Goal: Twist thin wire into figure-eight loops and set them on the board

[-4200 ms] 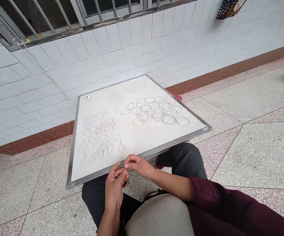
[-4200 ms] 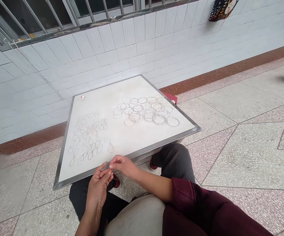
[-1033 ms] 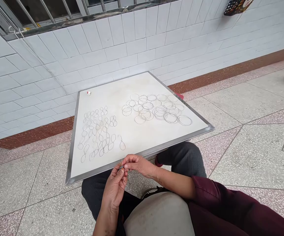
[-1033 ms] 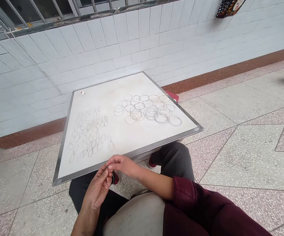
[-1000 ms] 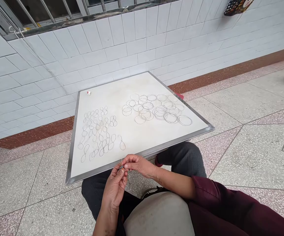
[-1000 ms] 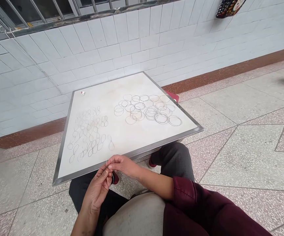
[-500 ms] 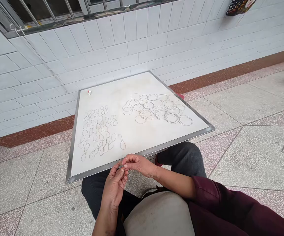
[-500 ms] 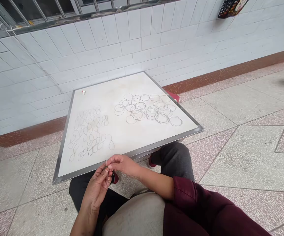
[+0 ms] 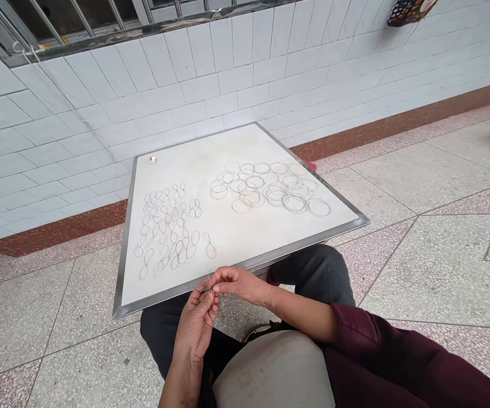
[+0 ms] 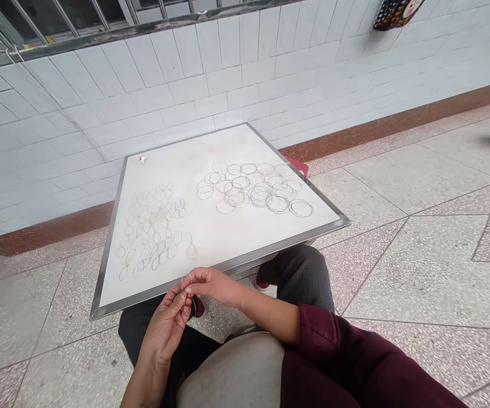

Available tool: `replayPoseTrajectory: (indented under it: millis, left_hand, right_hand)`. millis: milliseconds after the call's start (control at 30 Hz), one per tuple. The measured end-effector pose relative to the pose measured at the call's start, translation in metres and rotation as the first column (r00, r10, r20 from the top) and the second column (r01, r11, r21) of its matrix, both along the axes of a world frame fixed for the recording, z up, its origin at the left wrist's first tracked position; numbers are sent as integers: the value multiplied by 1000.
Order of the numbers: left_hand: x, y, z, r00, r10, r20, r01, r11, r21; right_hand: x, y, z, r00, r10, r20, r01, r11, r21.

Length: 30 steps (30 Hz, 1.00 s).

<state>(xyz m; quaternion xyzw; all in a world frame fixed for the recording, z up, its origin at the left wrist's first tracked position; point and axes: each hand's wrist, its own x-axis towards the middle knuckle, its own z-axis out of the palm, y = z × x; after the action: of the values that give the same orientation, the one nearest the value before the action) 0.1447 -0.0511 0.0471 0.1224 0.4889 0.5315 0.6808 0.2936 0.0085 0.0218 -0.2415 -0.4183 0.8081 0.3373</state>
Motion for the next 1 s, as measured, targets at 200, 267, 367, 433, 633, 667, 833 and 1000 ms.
replayPoseTrajectory:
  millis: [200, 267, 367, 433, 633, 667, 833, 1000]
  left_hand:
    - [5, -1, 2, 998, 60, -6, -60, 998, -4]
    - [6, -2, 3, 998, 66, -19, -66, 998, -6]
    - [6, -2, 3, 994, 103, -45, -103, 995, -1]
    - [5, -2, 3, 987, 146, -64, -146, 989, 2]
    - [2, -6, -2, 986, 102, -135, -100, 995, 17]
    - [2, -6, -3, 984, 95, -154, -91, 995, 33]
    - [3, -7, -3, 972, 75, -223, -55, 994, 91]
    - [4, -4, -3, 969, 94, -228, -74, 993, 97]
  right_hand:
    - [-2, 0, 5, 999, -52, 15, 52, 998, 41]
    - [-2, 0, 7, 998, -63, 31, 62, 997, 45]
    - [-2, -1, 8, 995, -84, 59, 81, 995, 57]
    - [-1, -1, 8, 991, -100, 84, 94, 993, 73]
    - [-2, 0, 3, 984, -134, 115, 127, 990, 65]
    - [-2, 0, 3, 984, -135, 119, 128, 990, 61]
    - [0, 0, 7, 984, -128, 125, 120, 990, 68]
    - [1, -1, 9, 980, -128, 149, 117, 990, 82]
